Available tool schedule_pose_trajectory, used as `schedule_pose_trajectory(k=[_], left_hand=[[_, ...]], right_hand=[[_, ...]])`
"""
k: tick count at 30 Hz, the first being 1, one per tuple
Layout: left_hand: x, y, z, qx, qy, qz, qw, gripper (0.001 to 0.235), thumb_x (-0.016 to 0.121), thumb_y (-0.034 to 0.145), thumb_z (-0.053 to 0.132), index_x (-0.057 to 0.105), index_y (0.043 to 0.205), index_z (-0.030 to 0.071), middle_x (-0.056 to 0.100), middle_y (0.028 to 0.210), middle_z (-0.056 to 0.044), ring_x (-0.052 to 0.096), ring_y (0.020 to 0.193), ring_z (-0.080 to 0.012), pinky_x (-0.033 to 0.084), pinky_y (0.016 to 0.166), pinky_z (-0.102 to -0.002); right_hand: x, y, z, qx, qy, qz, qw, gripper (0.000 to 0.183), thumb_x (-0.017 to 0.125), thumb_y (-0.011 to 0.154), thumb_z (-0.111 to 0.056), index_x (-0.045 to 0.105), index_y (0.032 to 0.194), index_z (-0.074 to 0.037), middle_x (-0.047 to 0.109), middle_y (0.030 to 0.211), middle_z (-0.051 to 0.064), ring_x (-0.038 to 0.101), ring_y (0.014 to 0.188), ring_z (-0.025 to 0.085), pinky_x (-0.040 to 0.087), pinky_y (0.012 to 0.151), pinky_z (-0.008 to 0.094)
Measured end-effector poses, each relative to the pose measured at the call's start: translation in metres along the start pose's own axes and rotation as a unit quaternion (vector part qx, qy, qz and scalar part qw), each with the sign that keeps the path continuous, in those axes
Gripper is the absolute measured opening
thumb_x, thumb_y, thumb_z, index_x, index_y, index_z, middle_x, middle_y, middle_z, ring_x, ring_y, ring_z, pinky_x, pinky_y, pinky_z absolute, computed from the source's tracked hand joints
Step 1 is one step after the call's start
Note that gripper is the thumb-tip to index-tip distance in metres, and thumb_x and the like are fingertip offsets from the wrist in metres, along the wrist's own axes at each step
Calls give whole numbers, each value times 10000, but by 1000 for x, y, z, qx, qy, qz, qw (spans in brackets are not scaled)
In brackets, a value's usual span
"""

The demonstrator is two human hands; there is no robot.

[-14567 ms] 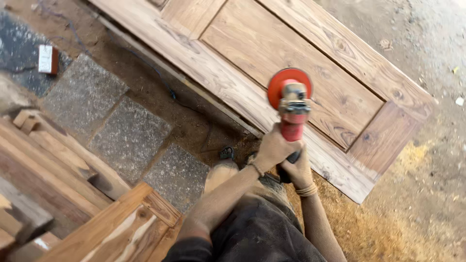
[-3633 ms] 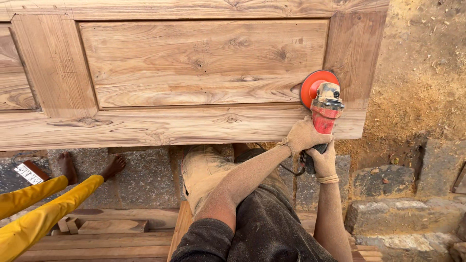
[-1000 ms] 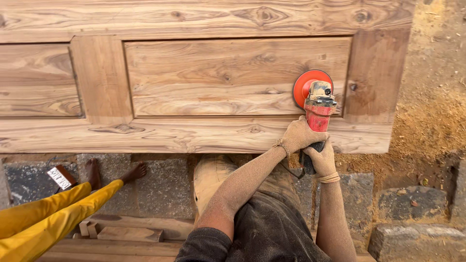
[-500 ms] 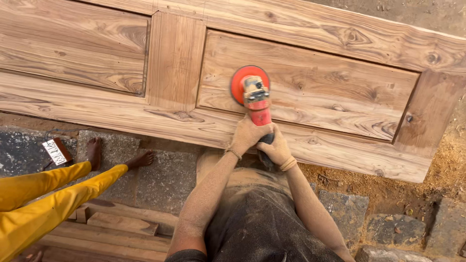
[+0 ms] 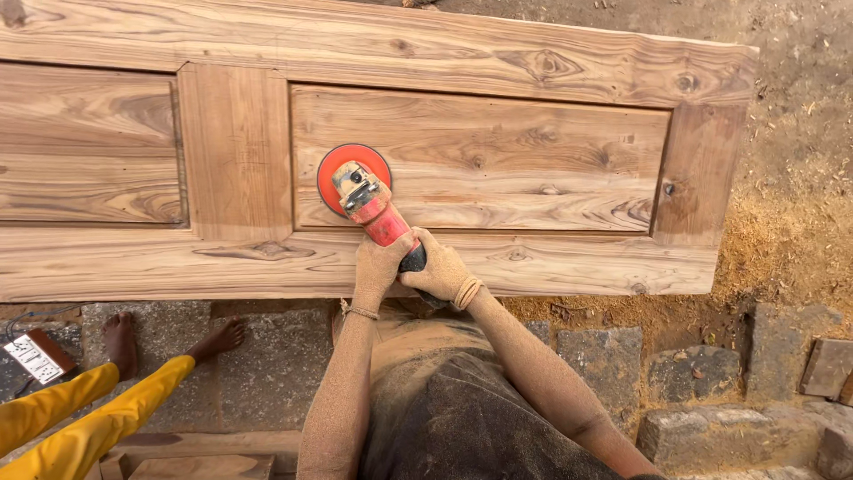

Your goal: The person uses a red orbital sander to smooth the surface of a large wooden door panel resting on stone blocks. The sander is moved systematically across the flat panels and raised edges to even out the wood grain.

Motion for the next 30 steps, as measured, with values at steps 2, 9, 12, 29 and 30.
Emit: schedule_pose_trajectory(k=[2,9,12,29,30], left_hand=[[27,-8,12,23,3,-1,1000,610,844,728,442,655,1083,-17,750,965,-161,750,884,-254,584,756,-373],[163,-33,33,22,58,-81,995,616,829,725,481,693,1080,-5,774,962,-183,771,921,-280,593,799,-384],[224,-44,47,19,52,-106,993,689,828,697,501,660,1125,-13,772,982,-192,777,945,-289,599,816,-377],[536,-92,60,82,263,-299,914,957,743,561,710,675,1076,-94,748,991,-277,758,948,-389,602,847,-439],[538,-90,60,90,271,-295,912,973,755,559,713,666,1077,-106,743,993,-281,753,953,-392,599,850,-439]], right_hand=[[-20,-16,18,10,15,7,1000,794,816,676,-383,502,1360,-130,748,978,228,734,951,405,572,828,473],[-109,-73,104,45,31,67,996,814,818,675,-356,481,1371,-103,740,1026,213,746,954,377,582,844,449],[-149,-98,147,70,50,91,992,832,822,675,-344,472,1384,-84,732,1051,211,732,980,363,571,847,439],[-272,-217,345,130,375,292,870,507,727,767,-53,473,1205,-43,643,977,100,669,738,192,583,595,343],[-270,-215,343,130,391,295,862,520,721,761,-43,445,1201,-59,635,960,100,665,705,196,581,563,352]])
Point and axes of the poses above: each hand's wrist, its own y-axis towards the middle knuckle, its own x-axis out of the palm, z = x × y, the point moved 10 cm from there along y, towards the middle knuckle
